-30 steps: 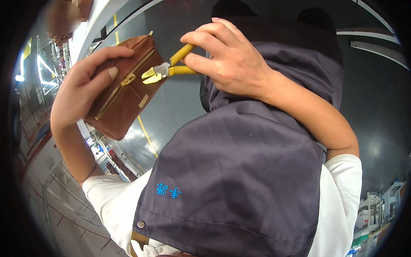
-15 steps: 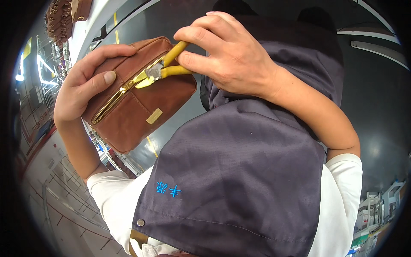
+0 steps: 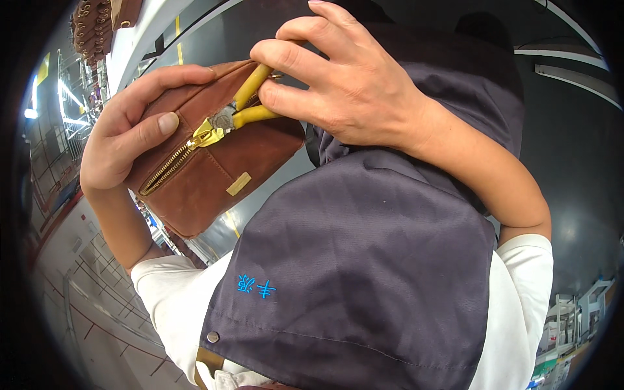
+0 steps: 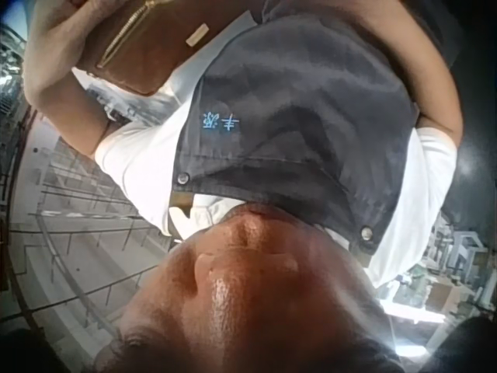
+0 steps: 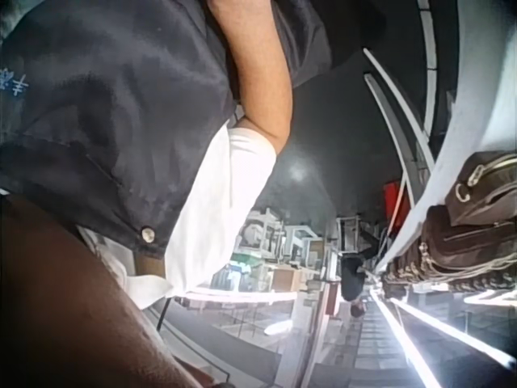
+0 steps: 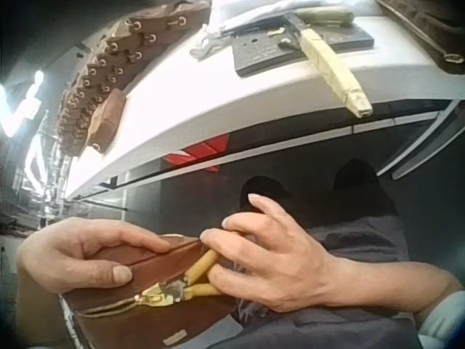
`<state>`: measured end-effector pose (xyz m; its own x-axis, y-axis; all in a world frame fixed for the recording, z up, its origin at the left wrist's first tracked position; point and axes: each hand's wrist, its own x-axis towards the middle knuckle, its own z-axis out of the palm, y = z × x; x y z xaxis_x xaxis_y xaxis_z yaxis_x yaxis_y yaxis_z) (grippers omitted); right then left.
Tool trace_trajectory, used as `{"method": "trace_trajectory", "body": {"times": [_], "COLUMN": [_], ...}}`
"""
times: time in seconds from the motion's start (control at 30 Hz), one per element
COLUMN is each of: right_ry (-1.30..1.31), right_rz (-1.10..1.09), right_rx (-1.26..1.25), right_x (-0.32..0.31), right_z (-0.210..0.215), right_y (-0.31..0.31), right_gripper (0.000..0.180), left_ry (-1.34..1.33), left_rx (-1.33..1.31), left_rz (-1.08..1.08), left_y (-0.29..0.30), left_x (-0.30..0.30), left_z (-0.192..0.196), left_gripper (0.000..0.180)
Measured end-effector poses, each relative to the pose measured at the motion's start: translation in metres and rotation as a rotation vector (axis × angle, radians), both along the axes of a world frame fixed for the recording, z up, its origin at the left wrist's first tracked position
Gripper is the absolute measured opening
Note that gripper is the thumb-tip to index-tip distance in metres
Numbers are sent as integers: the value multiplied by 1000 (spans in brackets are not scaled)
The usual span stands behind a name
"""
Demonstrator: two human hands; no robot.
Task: Assembling leather bags by installing hardware and trimming zippers.
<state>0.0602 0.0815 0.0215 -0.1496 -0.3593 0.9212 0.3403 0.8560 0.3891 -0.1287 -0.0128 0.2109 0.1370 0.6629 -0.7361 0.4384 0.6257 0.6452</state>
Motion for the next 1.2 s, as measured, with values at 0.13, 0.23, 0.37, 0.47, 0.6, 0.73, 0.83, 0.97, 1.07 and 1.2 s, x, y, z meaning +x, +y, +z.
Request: {"method": "trace_trajectory", "body": {"times": [0.13,0.23,0.37,0.47,0.6,0.73,0.83,0.97,1.07,1.2], "right_ry": [-485,-360,-373,-364,-311,-315,-330,-372,-380,-366], "right_rz": [455,376,373,384,422,407,399,418,461,469], "right_rx": [-967,-866,-834,-844,-838,-829,-837,-852,-857,-846], "right_x": [19,13,11,12,7,6,8,9,6,6], "right_z": [-7,-26,-31,-25,-27,-30,-29,-27,-27,-29], "right_y": [-35,-43,-41,-40,-39,-39,-39,-39,-37,-36], "right_gripper": [15,14,10,10,9,9,9,9,8,8], "left_ry": [-48,-21,-35,-59,-59,-65,-70,-55,-70,-62], "left_rx": [-19,-7,9,19,18,19,21,34,28,27], "left_rz": [21,-8,-5,33,20,31,53,27,31,21], "left_y": [1,2,1,-1,-1,-1,0,1,1,2], "left_x": [2,3,5,5,4,4,4,4,4,5], "left_z": [0,0,0,0,0,-1,-1,0,1,1], "left_gripper": [50,51,51,51,51,51,51,52,51,51]}}
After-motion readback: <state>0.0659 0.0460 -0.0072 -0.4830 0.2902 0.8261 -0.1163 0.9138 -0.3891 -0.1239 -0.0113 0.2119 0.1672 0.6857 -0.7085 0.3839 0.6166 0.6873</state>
